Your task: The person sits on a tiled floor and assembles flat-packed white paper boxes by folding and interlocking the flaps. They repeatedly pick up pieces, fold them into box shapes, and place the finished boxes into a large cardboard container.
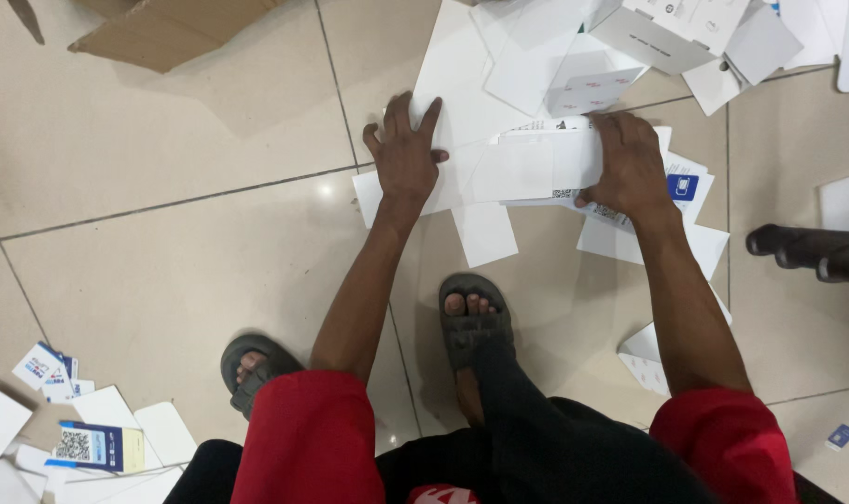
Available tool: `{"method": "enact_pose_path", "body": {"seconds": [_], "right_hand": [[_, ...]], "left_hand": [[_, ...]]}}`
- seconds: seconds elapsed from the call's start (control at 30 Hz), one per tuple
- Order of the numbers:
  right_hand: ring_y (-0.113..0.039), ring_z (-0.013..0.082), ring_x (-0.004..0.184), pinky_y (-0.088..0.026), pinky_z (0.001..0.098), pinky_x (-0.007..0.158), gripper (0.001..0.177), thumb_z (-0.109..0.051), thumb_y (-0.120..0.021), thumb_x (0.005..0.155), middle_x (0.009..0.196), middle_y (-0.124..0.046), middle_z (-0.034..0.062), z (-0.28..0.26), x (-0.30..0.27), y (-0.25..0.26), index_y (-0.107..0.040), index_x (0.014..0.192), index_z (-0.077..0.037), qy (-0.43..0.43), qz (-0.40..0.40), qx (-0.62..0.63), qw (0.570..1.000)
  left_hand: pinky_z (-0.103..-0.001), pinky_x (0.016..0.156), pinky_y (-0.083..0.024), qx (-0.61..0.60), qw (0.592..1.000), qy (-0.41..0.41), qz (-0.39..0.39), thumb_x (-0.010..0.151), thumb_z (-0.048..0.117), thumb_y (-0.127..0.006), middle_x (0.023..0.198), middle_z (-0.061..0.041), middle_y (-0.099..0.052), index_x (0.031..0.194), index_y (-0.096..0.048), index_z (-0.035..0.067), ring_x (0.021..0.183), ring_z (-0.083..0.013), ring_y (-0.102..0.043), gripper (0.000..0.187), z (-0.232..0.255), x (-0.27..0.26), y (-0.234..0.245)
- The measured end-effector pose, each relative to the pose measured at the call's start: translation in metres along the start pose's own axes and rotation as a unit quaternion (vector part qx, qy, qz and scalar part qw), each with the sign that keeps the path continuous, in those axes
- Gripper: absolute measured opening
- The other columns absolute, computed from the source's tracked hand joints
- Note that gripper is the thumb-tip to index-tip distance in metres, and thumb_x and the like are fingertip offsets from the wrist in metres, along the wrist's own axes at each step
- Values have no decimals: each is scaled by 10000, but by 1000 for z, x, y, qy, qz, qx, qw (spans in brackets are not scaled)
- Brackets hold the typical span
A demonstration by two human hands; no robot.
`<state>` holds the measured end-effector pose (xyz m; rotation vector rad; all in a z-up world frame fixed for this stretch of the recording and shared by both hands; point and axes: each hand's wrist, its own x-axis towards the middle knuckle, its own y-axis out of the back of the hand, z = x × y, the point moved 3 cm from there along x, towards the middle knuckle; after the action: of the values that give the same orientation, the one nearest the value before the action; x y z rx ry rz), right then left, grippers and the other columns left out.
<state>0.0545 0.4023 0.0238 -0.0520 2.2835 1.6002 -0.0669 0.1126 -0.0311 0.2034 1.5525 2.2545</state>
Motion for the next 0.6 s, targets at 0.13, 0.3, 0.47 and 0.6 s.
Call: {"method": "enact_pose_path", "body": {"seconds": [0.13, 0.3, 0.47, 0.6], "right_hand": [[-460, 367, 1279, -327, 503, 1138, 1205, -236, -1028, 387, 1326, -537, 170, -23, -8, -2, -543, 1474, -45, 38, 55, -50, 997], [-472, 355, 1270, -303, 544, 1061, 965, -214, -996, 557, 1366, -567, 155, -38, -26, -23, -591, 1414, -34, 91, 163, -68, 980], [-521, 295, 1206, -313, 509, 1037, 613, -116, -902, 799, 1272, -626, 95, -46, -29, -41, -610, 1334, -57, 125, 178, -64, 974], [-552, 284, 1126, -320, 503, 1043, 510, -79, -856, 829, 1184, -634, 85, -68, -18, -36, -645, 1293, -58, 148, 182, -38, 971]], "left_hand": [[-603, 1134, -247, 38, 999, 9, 37, 893, 215, -751, 1593, -150, -343, 1439, -586, 234, 1493, -289, -306, 571, -8, -3, 1], [-566, 1192, -231, -106, 989, -101, 25, 960, 272, -734, 1609, -161, -356, 1439, -542, 164, 1520, -302, -294, 528, 17, -43, 3], [-590, 1172, -196, -165, 981, -93, -43, 797, 317, -811, 1492, -128, -439, 1539, -306, 82, 1424, -264, -374, 927, 31, -57, 1], [-557, 1198, -211, -264, 963, -24, -37, 854, 214, -786, 1312, -37, -588, 1599, -278, 29, 1296, -218, -524, 921, 9, -61, 5]]}}
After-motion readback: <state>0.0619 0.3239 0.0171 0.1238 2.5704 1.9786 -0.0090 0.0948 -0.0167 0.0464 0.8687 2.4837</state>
